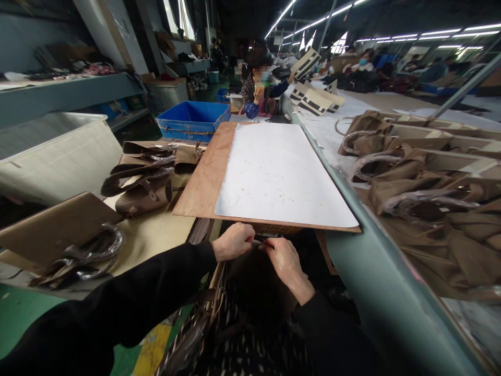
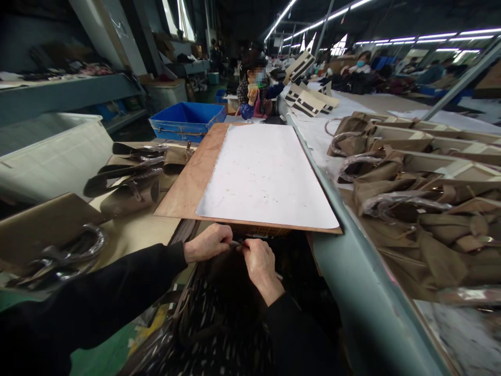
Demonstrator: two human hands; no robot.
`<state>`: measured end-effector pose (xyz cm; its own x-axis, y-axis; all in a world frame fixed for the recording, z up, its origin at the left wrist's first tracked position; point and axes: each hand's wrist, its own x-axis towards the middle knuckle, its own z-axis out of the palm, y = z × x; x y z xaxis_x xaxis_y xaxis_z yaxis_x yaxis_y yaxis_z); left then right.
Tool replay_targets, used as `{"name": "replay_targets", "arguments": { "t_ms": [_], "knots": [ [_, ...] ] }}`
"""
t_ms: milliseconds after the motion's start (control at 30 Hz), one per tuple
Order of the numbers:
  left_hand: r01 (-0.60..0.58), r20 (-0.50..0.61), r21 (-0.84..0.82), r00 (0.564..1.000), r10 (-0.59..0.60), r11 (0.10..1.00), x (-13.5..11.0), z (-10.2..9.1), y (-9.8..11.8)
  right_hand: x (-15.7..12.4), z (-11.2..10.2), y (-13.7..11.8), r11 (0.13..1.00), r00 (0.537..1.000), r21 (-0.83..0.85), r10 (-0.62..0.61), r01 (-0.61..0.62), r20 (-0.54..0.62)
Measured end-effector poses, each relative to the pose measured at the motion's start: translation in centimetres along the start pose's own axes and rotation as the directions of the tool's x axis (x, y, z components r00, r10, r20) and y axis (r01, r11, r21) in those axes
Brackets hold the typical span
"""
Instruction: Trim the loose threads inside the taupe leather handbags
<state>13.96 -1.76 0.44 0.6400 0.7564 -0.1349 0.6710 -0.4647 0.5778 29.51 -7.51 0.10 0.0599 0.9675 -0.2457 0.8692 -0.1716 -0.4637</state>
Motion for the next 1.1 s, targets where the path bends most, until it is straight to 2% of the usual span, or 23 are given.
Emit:
{"name": "replay_targets", "arguments": {
  "t_ms": [200,400,700,900,1100],
  "knots": [
    [-0.076,0.024,0.018,0.997,0.076,0.997,-0.3,0.2,-0.4,-0.2,0.0,0.4,0.994,1.0,0.107,0.008,-0.01,0.023],
    [-0.008,-0.048,0.048,0.999,0.01,0.999,-0.1,0.7,-0.4,-0.2,0.1,0.2,0.993,1.0,0.115,0.013,-0.01,-0.026],
    [0.083,-0.07,0.034,0.994,-0.081,0.996,0.2,0.8,-0.1,0.5,0.2,-0.1,0.992,1.0,0.127,0.023,-0.024,0.008],
    [0.086,-0.1,0.035,0.992,-0.082,0.996,0.4,1.1,-0.1,1.1,0.2,-0.2,0.988,0.994,0.146,0.03,-0.045,0.102],
    [0.088,-0.106,-0.008,0.99,-0.088,0.996,0.3,1.1,-0.3,1.4,0.4,-0.8,0.99,0.997,0.142,-0.013,0.001,0.078]
  ]
}}
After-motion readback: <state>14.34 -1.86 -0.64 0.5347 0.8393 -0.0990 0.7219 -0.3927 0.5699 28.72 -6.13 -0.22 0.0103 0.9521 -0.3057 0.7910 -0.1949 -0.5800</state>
